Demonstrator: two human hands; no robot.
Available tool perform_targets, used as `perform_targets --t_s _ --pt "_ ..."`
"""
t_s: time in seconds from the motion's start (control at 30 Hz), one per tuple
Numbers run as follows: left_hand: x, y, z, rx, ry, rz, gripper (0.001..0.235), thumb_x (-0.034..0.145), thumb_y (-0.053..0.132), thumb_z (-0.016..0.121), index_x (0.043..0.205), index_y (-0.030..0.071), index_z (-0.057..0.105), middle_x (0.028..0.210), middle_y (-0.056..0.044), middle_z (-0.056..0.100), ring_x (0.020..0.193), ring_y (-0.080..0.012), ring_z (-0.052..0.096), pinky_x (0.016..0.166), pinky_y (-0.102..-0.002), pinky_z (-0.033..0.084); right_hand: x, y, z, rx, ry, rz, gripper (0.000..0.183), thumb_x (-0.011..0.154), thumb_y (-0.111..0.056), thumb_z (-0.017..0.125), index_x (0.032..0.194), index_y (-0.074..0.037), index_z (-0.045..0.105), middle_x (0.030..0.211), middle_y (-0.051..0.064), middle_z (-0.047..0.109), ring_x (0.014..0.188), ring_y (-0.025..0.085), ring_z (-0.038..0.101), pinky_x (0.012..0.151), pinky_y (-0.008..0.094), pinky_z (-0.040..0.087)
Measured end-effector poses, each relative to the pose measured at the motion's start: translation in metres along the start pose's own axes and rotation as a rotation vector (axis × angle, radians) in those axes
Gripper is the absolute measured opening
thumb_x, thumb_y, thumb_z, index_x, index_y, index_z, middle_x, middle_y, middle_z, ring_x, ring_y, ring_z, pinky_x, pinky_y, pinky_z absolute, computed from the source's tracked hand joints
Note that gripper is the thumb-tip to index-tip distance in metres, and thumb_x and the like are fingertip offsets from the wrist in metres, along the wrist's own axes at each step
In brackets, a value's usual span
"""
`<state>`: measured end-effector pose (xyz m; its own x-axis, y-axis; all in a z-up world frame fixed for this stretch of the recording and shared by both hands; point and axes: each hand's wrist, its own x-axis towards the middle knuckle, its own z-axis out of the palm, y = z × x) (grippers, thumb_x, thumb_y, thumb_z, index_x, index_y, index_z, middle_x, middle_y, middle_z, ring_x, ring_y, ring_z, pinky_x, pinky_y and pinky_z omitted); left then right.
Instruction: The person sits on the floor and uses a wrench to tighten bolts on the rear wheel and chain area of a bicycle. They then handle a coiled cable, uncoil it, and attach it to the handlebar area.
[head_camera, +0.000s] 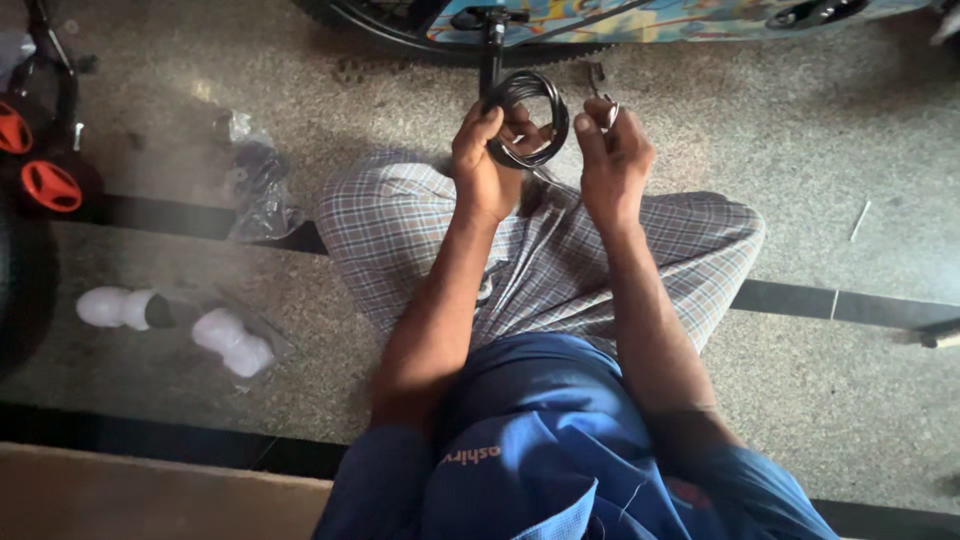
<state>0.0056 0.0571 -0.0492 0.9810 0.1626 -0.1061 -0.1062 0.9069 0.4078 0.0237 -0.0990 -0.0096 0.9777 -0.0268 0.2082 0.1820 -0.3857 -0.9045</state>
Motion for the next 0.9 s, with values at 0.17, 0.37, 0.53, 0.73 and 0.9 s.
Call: perform_targets --t_s 0.17,0.37,0.53,0.73,0.9 --pt "0.001 -0.003 0.03 0.148 -0.031 0.014 0.023 0.099 0.022 0.067 0.111 0.002 0.065 0.096 -0.007 0.065 0.085 -0.0184 0.063 0.083 -0.039 0.055 0.0 0.0 -0.014 0.601 -0.207 0.417 0.026 0.102 -0.025 0.069 0.107 0.0 0.068 0.07 -0.002 0.057 0.053 0.005 0.046 0.048 0.023 0.037" --pt "0.004 -0.004 0.045 0.173 0.129 0.003 0.029 0.102 0.032 0.07 0.107 0.003 0.066 0.086 -0.004 0.062 0.066 -0.0111 0.052 0.062 -0.03 0.048 -0.004 -0.005 -0.028 1.193 -0.473 0.48 0.03 0.11 -0.028 0.066 0.113 0.002 0.064 0.077 -0.001 0.055 0.06 0.006 0.042 0.055 0.024 0.037" --pt "0.002 -0.017 0.052 0.204 0.155 -0.019 0.032 0.106 0.034 0.065 0.108 0.002 0.066 0.078 0.001 0.054 0.059 -0.0075 0.043 0.053 -0.025 0.042 -0.011 -0.01 -0.027 1.358 -0.549 0.419 0.035 0.101 -0.032 0.067 0.116 -0.001 0.063 0.099 0.006 0.066 0.06 0.005 0.043 0.055 0.024 0.037" --pt "0.012 -0.029 0.05 0.409 0.291 0.229 0.028 0.109 0.03 0.062 0.111 0.001 0.063 0.079 0.003 0.048 0.066 -0.0076 0.047 0.06 -0.026 0.046 -0.027 -0.01 -0.007 1.268 -0.311 0.358 0.03 0.113 -0.028 0.057 0.12 0.0 0.064 0.082 0.005 0.065 0.058 0.008 0.048 0.058 0.025 0.039" --pt "0.014 -0.03 0.048 0.37 0.275 0.063 0.021 0.103 0.033 0.06 0.104 0.012 0.062 0.072 0.004 0.047 0.055 -0.0065 0.045 0.045 -0.023 0.037 -0.035 0.004 0.009 1.285 -0.23 0.341 0.022 0.119 -0.018 0.052 0.116 0.001 0.062 0.097 0.007 0.067 0.064 0.007 0.046 0.06 0.023 0.038"
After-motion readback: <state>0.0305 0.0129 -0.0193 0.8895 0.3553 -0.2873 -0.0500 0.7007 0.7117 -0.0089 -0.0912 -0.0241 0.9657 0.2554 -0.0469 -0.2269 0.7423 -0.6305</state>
